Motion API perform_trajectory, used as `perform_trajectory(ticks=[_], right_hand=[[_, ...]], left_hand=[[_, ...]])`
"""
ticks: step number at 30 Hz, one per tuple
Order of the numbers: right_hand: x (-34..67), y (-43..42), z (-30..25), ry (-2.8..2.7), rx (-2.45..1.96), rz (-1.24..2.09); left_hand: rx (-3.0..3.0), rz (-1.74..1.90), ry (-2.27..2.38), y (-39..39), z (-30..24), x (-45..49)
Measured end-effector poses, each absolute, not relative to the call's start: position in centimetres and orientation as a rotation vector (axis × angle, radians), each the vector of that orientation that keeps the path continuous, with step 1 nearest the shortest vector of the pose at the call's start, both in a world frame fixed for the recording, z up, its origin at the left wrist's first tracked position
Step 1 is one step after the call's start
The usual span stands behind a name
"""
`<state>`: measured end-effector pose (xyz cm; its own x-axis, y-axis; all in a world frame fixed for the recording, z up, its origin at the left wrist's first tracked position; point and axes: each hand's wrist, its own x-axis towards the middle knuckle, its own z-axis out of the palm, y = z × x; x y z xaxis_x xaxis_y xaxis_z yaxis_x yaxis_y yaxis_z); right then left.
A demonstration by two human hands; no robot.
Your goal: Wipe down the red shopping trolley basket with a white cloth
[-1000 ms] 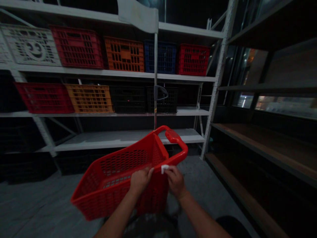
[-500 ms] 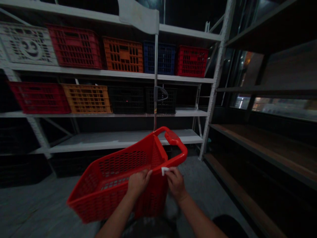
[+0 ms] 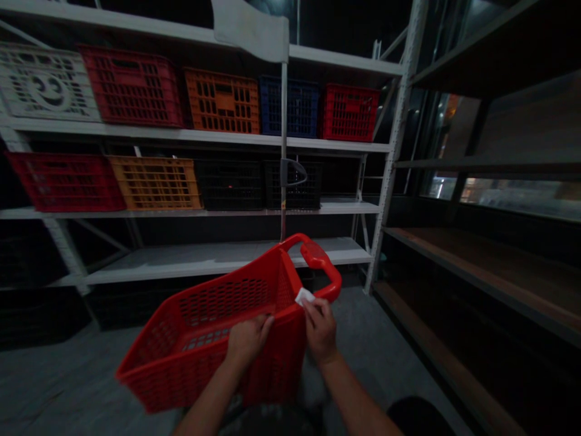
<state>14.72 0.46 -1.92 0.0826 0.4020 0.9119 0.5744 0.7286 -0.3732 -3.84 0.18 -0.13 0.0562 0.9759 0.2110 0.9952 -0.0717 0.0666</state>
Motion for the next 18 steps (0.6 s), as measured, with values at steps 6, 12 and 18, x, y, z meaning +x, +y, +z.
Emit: perform_trajectory(ticks=[6, 12, 18], right_hand=[[20.9, 2.1, 0.8, -1.303, -0.971, -0.242], [19.8, 1.4, 0.9, -1.172, -0.953, -0.026], [18.7, -1.9, 0.0, -1.316, -0.857, 0.044]], left_hand=[[-2.227, -0.298, -2.035, 0.0, -0.2, -4.9], [-2.232, -0.31, -2.024, -0.1, -0.6, -6.1], [-2.202, -0.266, -2.094, -0.6, -0.3, -7.8]])
